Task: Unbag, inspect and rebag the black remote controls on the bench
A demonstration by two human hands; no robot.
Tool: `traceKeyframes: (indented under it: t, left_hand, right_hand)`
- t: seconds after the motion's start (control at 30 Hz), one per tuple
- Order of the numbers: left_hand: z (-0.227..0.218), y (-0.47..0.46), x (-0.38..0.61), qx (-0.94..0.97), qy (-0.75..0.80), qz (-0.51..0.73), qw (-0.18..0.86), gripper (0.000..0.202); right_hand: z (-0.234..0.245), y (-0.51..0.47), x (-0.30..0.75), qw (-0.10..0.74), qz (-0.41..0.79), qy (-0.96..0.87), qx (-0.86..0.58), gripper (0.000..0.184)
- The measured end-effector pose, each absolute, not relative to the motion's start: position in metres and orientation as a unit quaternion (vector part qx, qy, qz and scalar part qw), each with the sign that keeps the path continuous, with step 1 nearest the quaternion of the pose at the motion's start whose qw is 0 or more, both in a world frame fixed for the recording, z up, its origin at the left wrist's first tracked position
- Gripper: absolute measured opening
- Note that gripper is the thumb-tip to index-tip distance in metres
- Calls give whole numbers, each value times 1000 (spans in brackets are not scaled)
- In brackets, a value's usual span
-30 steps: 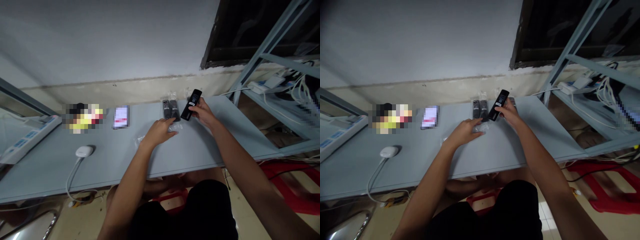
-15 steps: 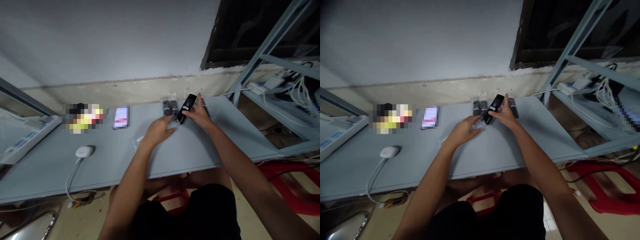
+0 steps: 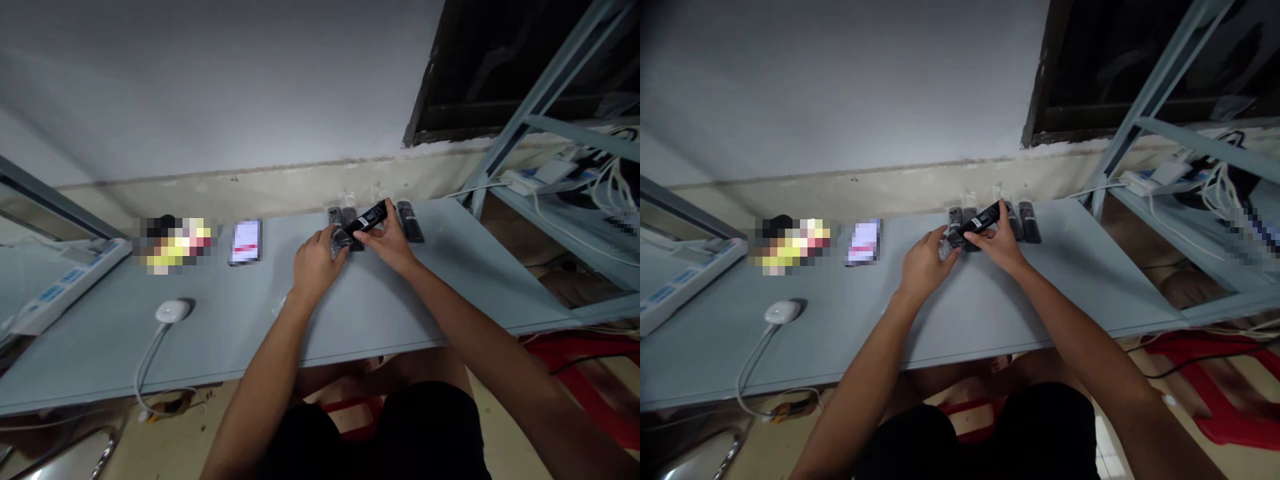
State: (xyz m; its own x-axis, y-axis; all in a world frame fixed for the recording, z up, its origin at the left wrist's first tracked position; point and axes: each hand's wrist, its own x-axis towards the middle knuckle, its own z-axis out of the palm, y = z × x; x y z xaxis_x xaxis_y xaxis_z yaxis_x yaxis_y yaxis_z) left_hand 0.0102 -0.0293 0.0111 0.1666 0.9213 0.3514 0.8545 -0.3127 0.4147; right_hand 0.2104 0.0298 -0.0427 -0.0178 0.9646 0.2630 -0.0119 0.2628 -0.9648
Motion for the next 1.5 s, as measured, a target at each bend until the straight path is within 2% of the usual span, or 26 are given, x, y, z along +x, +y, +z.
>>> traceKeyframes:
  t: [0.23,0.37,0.47,0.67,0.9,1.03,1.23,1.5]
  left_hand:
    - [7,-29,15,782,563,262,56,58]
    - [8,-30,15,790,545,269,80,62]
    - [12,-31,12,787,518,303,142,56]
    - [20,-28,4,736,456,344,364,44]
    - [7,-11,-3,665,457,358,469,41]
    - [-1,-8,0,640,461,346,508,36]
    - [-7,-7,6,595,450,380,547,34]
    - [-12,-3,5,542,452,395,588,41]
  right_hand:
    - [-43,26,208,537,429,-578,-440,146]
    - [-47,29,209,533,432,-584,-434,143]
    - [-47,33,215,528,443,-583,-430,133]
    - [-40,36,227,509,479,-588,-407,110]
    - [-23,24,234,465,517,-601,-394,75]
    - [-21,21,234,450,522,-617,-380,76]
    - [-29,25,233,465,503,-630,-366,89]
    - [-24,24,231,468,492,-637,-365,74]
